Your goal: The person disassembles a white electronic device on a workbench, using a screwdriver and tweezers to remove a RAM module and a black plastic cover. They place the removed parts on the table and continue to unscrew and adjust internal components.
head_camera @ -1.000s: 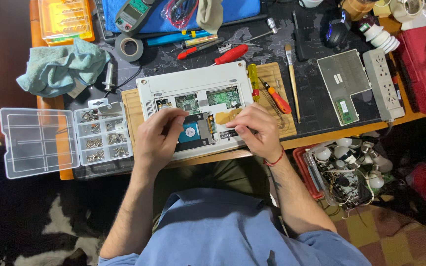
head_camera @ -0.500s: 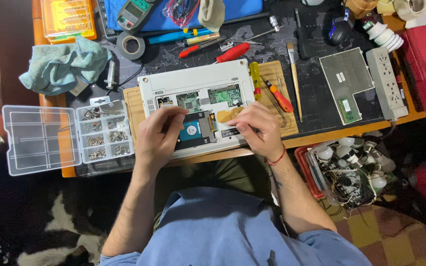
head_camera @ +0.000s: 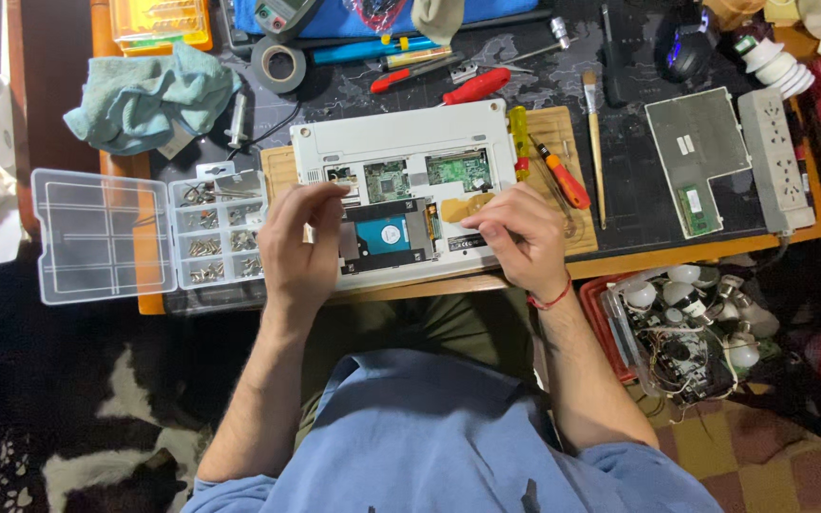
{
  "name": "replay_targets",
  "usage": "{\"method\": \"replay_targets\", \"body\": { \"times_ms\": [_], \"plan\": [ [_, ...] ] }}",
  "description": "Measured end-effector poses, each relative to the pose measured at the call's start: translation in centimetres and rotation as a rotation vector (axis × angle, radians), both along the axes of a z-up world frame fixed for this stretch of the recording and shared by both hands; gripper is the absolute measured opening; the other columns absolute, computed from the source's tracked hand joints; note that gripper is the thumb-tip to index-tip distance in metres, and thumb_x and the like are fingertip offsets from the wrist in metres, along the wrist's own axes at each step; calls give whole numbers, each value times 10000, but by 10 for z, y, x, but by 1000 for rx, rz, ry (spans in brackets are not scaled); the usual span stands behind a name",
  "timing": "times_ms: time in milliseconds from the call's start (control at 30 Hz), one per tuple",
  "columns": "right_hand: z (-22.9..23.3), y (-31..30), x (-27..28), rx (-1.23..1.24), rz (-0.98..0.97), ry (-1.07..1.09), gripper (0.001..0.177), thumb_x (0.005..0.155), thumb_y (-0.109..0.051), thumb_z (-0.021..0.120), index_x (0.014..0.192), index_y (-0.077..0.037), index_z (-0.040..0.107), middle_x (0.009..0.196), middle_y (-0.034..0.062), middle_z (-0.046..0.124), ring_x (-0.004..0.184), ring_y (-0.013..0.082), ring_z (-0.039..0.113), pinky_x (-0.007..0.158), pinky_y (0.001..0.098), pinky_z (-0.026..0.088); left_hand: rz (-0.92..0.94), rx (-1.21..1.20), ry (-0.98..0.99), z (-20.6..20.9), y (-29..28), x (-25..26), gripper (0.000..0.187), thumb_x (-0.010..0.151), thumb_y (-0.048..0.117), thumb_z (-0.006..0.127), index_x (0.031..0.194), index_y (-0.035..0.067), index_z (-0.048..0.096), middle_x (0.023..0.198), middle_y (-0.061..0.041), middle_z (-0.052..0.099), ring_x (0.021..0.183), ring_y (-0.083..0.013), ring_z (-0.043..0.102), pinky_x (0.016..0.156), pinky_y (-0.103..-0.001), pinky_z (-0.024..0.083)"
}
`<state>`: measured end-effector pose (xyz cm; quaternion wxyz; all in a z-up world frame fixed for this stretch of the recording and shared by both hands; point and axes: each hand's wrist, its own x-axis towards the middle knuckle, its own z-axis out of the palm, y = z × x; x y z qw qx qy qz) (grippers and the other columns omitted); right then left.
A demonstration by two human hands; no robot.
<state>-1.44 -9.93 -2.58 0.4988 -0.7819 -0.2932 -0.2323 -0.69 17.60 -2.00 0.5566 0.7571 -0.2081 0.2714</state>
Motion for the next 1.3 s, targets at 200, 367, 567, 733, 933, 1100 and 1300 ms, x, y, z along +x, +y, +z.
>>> {"method": "replay_targets", "body": {
  "times_ms": [200,367,567,733,933,1100,1300],
  "plan": [
    [0,1,0,4,-24,3,302,1058,-298,608,941,-114,817,816,70,730,720,273,649,712,363,527,95,69,-31,-8,6,-8,297,1003,-132,496,1194,-6,687,971,-136,634,886,-278,626,808,-355,543],
    [1,2,-1,-20,-37,27,296,1066,-285,608,937,-113,812,808,74,726,722,288,654,713,380,528,192,228,-70,-10,9,-19,334,981,-144,520,1211,30,688,1051,-140,595,973,-345,634,861,-431,533],
    [10,2,4,-93,-29,82,234,1061,-233,637,954,-110,805,820,75,728,737,306,667,728,392,532,178,192,-34,-16,12,-23,396,957,-133,442,1190,45,707,1057,-135,612,993,-356,642,894,-452,534],
    [20,9,9,-178,-52,64,166,1047,-185,683,962,-95,794,857,93,733,760,325,685,735,396,539,170,181,-30,-19,13,-21,386,941,-134,462,1176,45,712,1064,-139,631,1006,-375,649,911,-464,530],
    [39,35,11,-240,8,30,134,1037,-127,671,962,-71,766,828,138,705,753,357,683,719,447,550,175,188,-18,-15,14,-20,354,923,-137,516,1148,50,714,1037,-142,631,971,-378,650,895,-465,532],
    [33,37,22,-505,153,-13,213,1048,-254,639,890,-122,693,872,68,672,823,298,664,729,415,539,169,143,9,-15,15,-19,334,918,-140,534,1122,45,724,1024,-132,640,935,-353,650,860,-445,547],
    [37,42,37,-544,306,56,257,1087,-239,561,913,-87,674,763,99,626,736,334,654,675,433,534,161,143,32,-10,14,-20,241,971,-67,578,1117,58,723,1014,-126,641,929,-344,640,869,-432,536]
  ]
}}
